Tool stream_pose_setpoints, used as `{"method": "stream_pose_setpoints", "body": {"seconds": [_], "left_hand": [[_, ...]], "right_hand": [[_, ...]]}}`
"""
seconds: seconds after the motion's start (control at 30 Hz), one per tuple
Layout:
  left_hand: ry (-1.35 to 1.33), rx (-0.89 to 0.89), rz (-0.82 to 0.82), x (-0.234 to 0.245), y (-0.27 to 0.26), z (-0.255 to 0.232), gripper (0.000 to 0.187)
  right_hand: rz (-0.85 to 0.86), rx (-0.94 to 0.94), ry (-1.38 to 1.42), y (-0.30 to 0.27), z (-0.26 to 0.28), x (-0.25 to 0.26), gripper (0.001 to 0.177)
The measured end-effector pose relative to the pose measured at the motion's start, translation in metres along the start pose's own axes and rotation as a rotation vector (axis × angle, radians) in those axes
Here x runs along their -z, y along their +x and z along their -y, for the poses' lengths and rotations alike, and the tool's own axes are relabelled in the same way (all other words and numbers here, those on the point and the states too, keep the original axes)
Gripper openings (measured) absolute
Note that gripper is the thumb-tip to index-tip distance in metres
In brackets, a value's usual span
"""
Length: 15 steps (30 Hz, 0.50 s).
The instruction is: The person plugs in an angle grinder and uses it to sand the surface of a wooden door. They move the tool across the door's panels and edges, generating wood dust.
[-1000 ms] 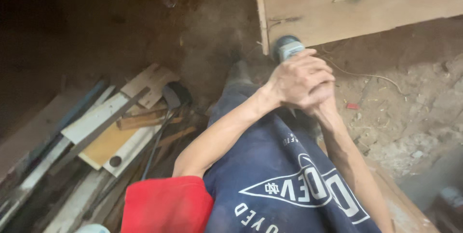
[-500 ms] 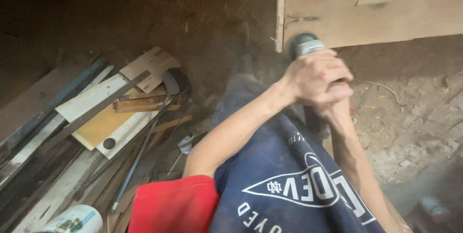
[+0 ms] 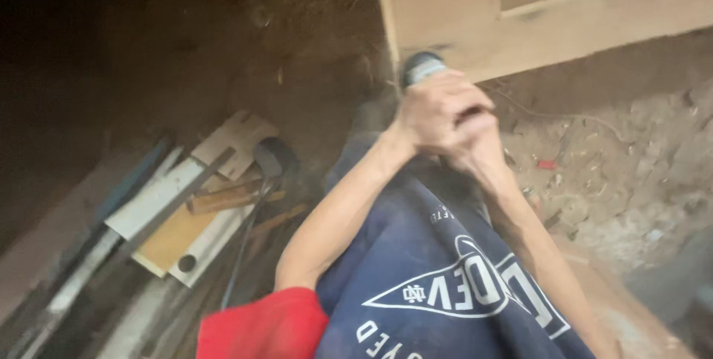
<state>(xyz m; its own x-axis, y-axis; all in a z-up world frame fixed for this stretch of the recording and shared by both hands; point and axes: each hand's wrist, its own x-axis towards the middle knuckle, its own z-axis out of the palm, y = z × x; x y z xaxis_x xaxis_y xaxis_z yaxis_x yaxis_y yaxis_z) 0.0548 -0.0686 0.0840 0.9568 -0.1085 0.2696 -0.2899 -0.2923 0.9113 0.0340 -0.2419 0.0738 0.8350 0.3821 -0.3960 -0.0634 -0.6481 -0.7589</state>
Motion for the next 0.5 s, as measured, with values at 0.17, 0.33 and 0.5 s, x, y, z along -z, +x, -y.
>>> {"method": "stream_pose_setpoints", "body": {"seconds": [0.17, 0.33, 0.5], "left_hand": [[0.023, 0.0, 0.064, -0.016, 0.041, 0.002, 0.02], [-0.004, -0.11, 0.091, -0.087, 0.098, 0.014, 0.026], [-0.028, -0.178, 0.121, -0.165, 0.144, 0.017, 0.03]], "right_hand": [[-0.033, -0.181, -0.034, 0.028, 0.002, 0.027, 0.042], [-0.129, -0.031, 0.102, 0.042, -0.028, 0.094, 0.054], [-0.14, -0.225, 0.102, 0.041, -0.08, 0.155, 0.064]]}}
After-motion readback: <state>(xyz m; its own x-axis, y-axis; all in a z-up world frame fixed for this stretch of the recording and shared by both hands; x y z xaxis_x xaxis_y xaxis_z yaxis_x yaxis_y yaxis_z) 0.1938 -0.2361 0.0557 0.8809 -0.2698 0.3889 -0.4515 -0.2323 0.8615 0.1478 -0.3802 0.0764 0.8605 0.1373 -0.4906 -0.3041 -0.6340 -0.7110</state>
